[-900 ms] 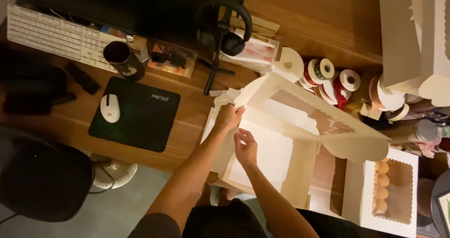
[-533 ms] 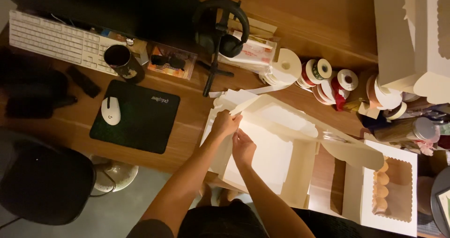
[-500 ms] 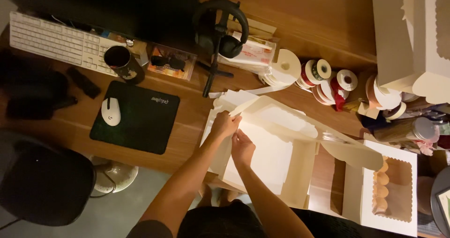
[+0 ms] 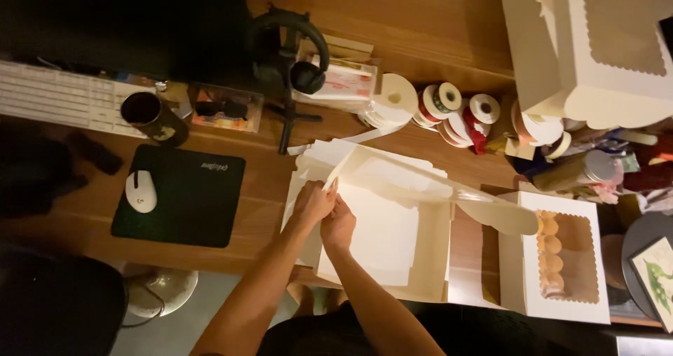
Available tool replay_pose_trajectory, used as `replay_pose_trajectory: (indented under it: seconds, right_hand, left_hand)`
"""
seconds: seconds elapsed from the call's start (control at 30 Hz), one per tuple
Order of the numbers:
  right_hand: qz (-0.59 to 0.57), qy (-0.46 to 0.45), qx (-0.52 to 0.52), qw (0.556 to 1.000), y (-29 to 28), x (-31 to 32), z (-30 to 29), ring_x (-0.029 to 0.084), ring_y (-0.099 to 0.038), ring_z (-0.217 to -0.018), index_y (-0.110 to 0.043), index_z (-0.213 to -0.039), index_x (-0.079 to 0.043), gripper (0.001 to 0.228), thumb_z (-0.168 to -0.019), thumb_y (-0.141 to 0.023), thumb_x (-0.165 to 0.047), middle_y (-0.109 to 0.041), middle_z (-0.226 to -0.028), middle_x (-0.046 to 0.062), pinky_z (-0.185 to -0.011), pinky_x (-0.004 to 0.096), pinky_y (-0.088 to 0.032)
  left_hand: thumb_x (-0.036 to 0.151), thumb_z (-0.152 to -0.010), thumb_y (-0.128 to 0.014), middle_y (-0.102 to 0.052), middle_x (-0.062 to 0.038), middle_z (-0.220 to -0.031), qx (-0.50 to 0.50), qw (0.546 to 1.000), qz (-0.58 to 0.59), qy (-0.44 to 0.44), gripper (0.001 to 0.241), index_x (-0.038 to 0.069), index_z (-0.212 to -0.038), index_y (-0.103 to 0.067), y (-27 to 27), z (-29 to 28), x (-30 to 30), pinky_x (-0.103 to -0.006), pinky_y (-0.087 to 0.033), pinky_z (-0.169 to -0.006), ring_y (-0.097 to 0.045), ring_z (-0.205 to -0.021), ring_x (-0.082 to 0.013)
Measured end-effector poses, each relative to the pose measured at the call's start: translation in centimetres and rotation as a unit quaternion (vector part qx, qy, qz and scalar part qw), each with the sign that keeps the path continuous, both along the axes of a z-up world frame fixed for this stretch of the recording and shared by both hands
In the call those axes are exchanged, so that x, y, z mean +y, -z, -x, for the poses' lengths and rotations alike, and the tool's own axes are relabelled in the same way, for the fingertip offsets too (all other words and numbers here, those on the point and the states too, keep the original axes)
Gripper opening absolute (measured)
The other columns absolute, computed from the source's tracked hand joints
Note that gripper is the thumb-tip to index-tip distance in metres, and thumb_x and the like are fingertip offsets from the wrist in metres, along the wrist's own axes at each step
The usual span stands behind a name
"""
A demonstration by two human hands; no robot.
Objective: Assembling and folding cardboard cake boxes at a workstation.
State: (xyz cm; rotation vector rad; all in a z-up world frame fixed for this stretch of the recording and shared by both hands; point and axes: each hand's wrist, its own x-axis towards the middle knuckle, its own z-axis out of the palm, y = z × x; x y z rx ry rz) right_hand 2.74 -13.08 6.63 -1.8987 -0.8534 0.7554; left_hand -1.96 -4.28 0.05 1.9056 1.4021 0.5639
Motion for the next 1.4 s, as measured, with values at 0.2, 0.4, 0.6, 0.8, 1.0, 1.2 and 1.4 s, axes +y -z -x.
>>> replay_pose_trajectory:
  seconds: [0.2, 0.4, 0.6, 0.8, 1.0, 1.2, 1.4]
  right_hand:
    - [-0.133, -0.018, -0.125, 0.983, 4.4, -0.1, -1.4, 0.035, -0.073, -0.089, -0.071, -0.118, -0.002, 0.023, -0.099, -0.062, -0.012, -0.073, -0.111, 0.02, -0.073, 0.037, -0.059]
    - [0.0, 0.002, -0.098, 0.995, 3.7, 0.0, -1.5, 0.035, -0.069, -0.065, -0.074, -0.111, -0.005, 0.022, -0.098, -0.062, -0.018, -0.07, -0.081, 0.024, -0.062, 0.04, -0.053]
    - [-0.013, 0.006, -0.087, 0.996, 5.2, 0.2, -1.7, 0.037, -0.06, -0.06, -0.075, -0.101, 0.0, 0.024, -0.099, -0.063, -0.021, -0.067, -0.076, 0.024, -0.059, 0.038, -0.051]
    - [-0.023, -0.077, -0.064, 0.995, 4.6, -0.5, -3.6, 0.037, -0.071, -0.075, -0.073, -0.114, 0.001, 0.032, -0.095, -0.069, -0.025, -0.071, -0.094, 0.024, -0.067, 0.039, -0.055]
    - [-0.048, -0.047, -0.035, 0.997, 4.8, -9.4, -14.5, 0.028, -0.072, -0.091, -0.075, -0.114, -0.003, 0.028, -0.096, -0.067, -0.023, -0.074, -0.105, 0.015, -0.08, 0.034, -0.055]
    - [-0.069, -0.032, 0.022, 0.997, 3.5, -10.6, -23.3, 0.026, -0.069, -0.098, -0.073, -0.116, -0.001, 0.03, -0.097, -0.068, -0.024, -0.072, -0.11, 0.014, -0.086, 0.034, -0.054]
    - [-0.087, -0.026, 0.09, 0.992, 3.2, -10.3, -31.0, 0.023, -0.066, -0.105, -0.071, -0.119, 0.001, 0.033, -0.098, -0.069, -0.025, -0.07, -0.116, 0.014, -0.092, 0.034, -0.053]
  left_hand:
    - [0.035, -0.087, -0.073, -0.074, -0.021, -0.079, -0.106, 0.993, 0.02, -0.044, 0.033, 0.002, -0.088, -0.076, -3.3, 0.3, 0.7, -0.0462, -0.058, -0.064, -0.074, -0.077, -0.0394]
    - [0.029, -0.084, -0.076, -0.078, -0.015, -0.08, -0.186, 0.974, 0.122, -0.04, 0.027, 0.006, -0.096, -0.077, -0.4, 0.6, 1.2, -0.0378, -0.057, -0.063, -0.078, -0.077, -0.031]
    - [0.024, -0.081, -0.08, -0.077, -0.018, -0.09, -0.183, 0.982, -0.044, -0.031, 0.027, 0.004, -0.098, -0.077, -0.1, 0.6, 0.6, -0.038, -0.058, -0.07, -0.075, -0.087, -0.0351]
    - [0.022, -0.092, -0.068, -0.078, -0.007, -0.111, -0.288, 0.944, 0.155, -0.044, 0.031, 0.005, -0.117, -0.075, 5.7, 0.1, 1.5, -0.0337, -0.057, -0.081, -0.072, -0.098, -0.0214]
    - [0.024, -0.091, -0.069, -0.076, -0.007, -0.114, -0.284, 0.94, 0.191, -0.003, 0.035, 0.005, -0.12, -0.073, 2.7, -0.3, 2.6, -0.033, -0.055, -0.084, -0.07, -0.101, -0.0207]
    - [0.026, -0.091, -0.071, -0.074, -0.007, -0.118, -0.275, 0.935, 0.226, 0.006, 0.04, 0.004, -0.124, -0.071, 1.6, -0.3, 3.5, -0.0322, -0.053, -0.088, -0.068, -0.104, -0.02]
    - [0.029, -0.09, -0.073, -0.071, -0.007, -0.121, -0.256, 0.93, 0.262, 0.002, 0.045, 0.004, -0.127, -0.069, 1.9, 0.1, 3.5, -0.0314, -0.051, -0.092, -0.065, -0.107, -0.0192]
